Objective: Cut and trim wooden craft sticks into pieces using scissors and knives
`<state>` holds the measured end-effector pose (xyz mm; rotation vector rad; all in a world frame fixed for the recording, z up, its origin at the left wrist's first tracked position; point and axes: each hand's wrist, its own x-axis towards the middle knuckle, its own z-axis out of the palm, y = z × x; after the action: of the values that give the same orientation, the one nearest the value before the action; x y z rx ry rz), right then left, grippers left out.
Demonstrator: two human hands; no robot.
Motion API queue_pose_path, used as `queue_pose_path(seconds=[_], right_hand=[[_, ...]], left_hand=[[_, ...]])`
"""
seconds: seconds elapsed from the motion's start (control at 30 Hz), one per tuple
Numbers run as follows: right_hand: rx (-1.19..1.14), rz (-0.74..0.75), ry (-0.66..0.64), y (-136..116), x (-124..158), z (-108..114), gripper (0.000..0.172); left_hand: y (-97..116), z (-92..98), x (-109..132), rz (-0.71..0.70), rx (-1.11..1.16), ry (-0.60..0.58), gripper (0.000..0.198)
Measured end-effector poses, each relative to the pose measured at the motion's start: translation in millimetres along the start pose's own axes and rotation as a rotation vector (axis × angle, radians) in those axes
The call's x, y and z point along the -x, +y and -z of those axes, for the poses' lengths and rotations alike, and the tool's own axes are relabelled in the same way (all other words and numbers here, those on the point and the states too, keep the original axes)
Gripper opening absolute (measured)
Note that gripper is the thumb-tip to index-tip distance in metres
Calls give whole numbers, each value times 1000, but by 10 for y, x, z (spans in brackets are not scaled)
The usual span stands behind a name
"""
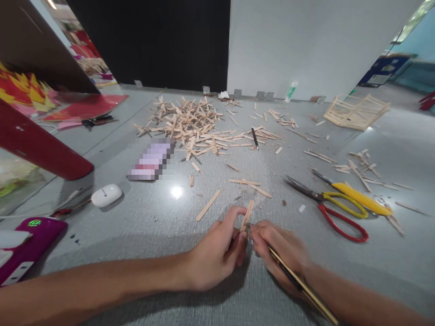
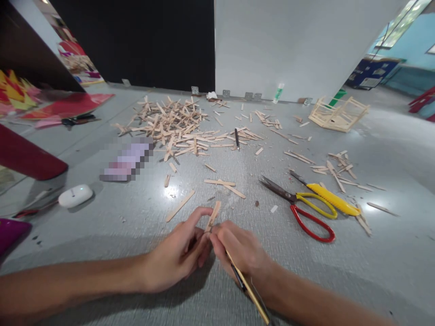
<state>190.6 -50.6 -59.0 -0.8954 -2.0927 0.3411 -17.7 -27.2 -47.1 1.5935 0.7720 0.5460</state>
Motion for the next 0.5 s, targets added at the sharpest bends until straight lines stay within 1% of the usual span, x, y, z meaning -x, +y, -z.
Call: queue_pose_path(seconds=[0.17,0.27,0.33,0.4,0.47,0.5], right_hand=[[59,-24,14,-2,28,-29,25],[47,-67,36,-1,-26,-7,26],[12,-179,54,3,-75,47,29],[-49,-284,62,17,-104,124,31],[-130,-328,47,44,-100,199,24],[-166,-319,29,61,-88,229,18]], left_hand=[[-15,1,-28,15,30,11,33],[4,13,-38,77,120,4,38],[46,71,-51,171,180,-48,37],[110,182,-75,308,177,-127,28],[183,328,-110,427,97,-199,20],[217,406,-129,440,44,-221,21]])
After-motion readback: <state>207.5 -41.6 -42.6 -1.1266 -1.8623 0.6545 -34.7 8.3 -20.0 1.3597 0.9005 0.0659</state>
